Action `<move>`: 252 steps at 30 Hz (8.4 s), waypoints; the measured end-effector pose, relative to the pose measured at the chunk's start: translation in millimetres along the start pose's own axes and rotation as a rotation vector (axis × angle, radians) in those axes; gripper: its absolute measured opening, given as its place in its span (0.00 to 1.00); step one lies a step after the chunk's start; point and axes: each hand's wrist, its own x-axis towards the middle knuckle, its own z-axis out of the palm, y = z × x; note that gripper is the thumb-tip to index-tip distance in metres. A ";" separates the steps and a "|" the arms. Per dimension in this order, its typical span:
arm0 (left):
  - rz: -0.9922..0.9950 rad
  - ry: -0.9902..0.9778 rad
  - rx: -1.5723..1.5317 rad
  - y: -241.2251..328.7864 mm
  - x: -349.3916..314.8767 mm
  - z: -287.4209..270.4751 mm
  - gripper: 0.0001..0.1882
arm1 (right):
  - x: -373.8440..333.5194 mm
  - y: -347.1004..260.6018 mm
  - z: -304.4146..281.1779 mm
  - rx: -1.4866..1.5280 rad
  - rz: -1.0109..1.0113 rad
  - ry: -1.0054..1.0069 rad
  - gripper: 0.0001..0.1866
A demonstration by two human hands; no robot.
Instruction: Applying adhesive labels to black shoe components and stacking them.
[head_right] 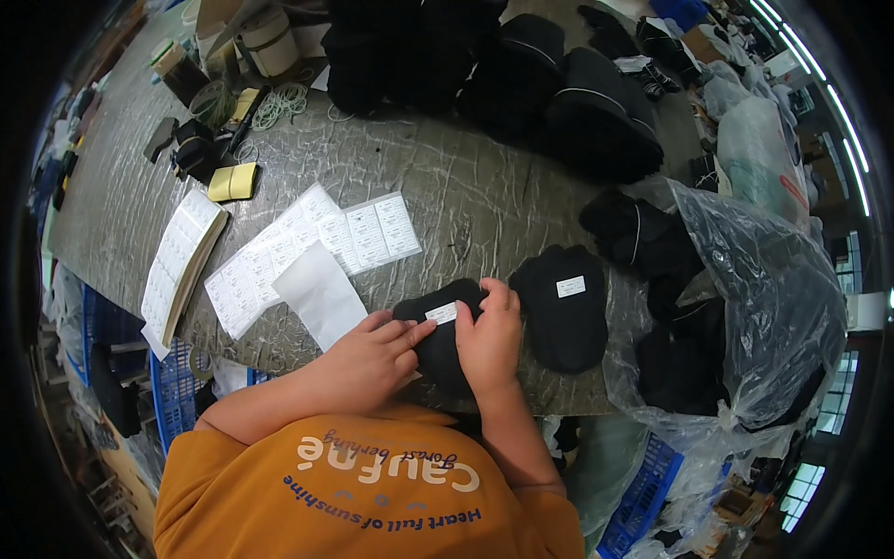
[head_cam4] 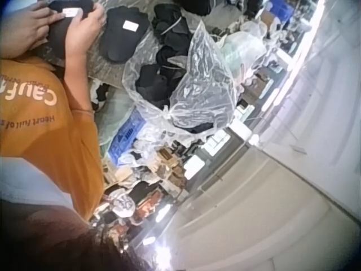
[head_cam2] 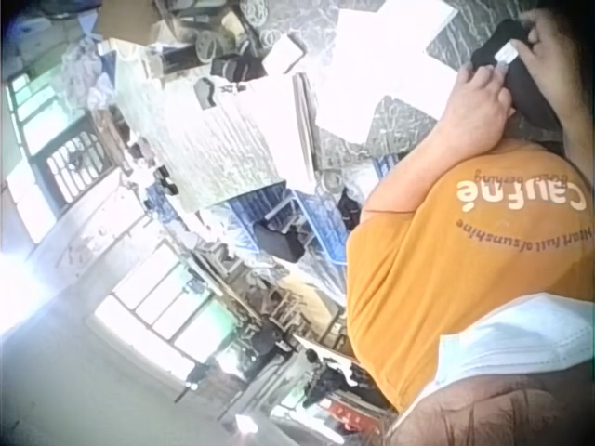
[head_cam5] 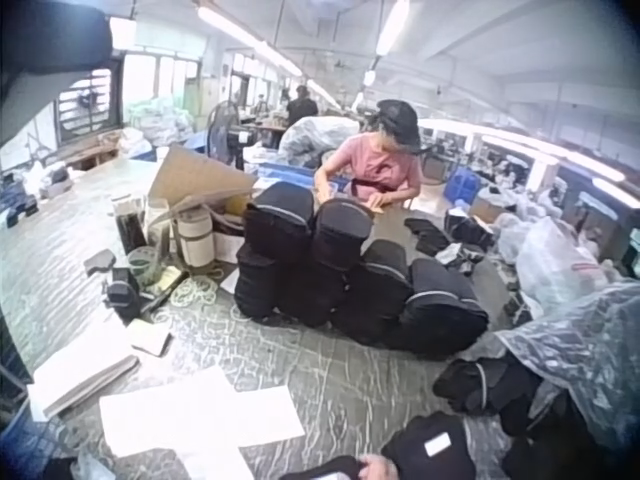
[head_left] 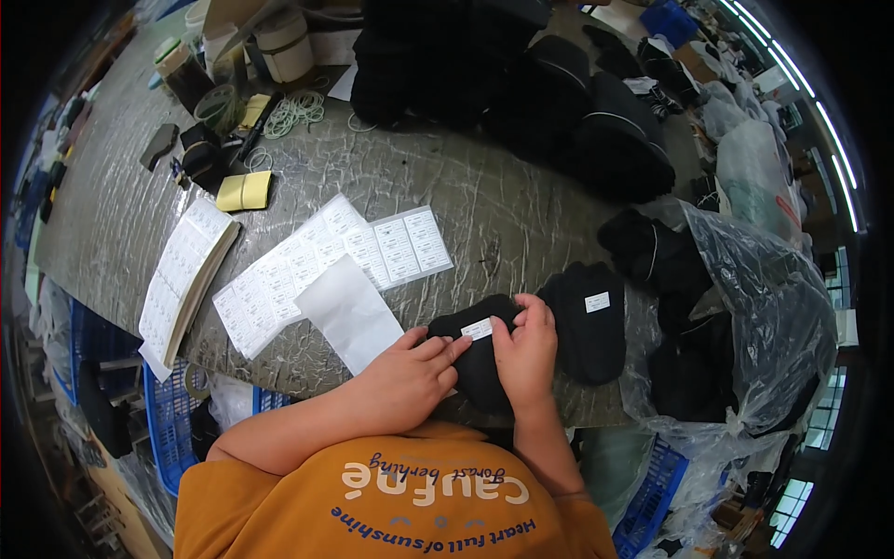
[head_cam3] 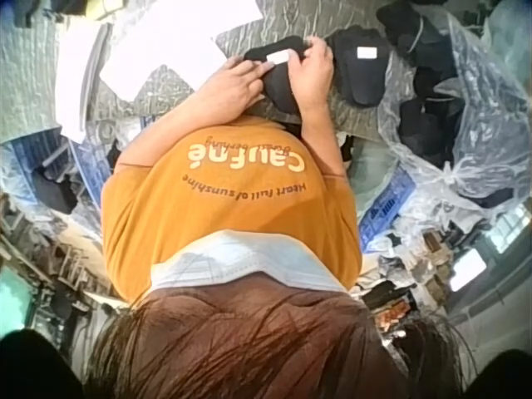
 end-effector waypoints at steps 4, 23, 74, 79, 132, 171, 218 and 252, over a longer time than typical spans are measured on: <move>-0.029 0.037 -0.129 -0.2 -3.2 -3.7 0.11 | 0.4 4.5 -2.7 -0.026 -0.115 0.055 0.09; -0.351 0.270 -0.442 -7.4 5.0 -24.3 0.10 | 43.4 34.4 -120.3 -0.223 -0.220 0.371 0.07; -0.002 -0.062 -0.210 -3.0 -1.3 -13.6 0.10 | -19.1 11.0 -0.4 0.473 0.144 -0.112 0.03; 0.007 -0.066 -0.197 -3.1 -1.7 -13.3 0.10 | -19.5 11.4 1.6 0.448 0.137 -0.096 0.03; -0.086 0.075 -0.622 -13.6 4.2 -4.4 0.08 | 14.6 20.9 -107.9 0.695 0.095 0.196 0.07; -0.121 0.035 -0.641 -17.4 1.7 0.4 0.07 | -44.2 -11.9 -30.9 -0.241 -0.287 -0.008 0.22; -0.064 -0.006 -0.199 -1.3 -19.6 -13.6 0.13 | -7.2 -0.7 -2.9 0.671 0.183 -0.310 0.05; -0.060 -0.049 -0.068 1.4 -10.6 -10.5 0.13 | -4.7 -5.9 13.8 0.372 0.155 -0.176 0.13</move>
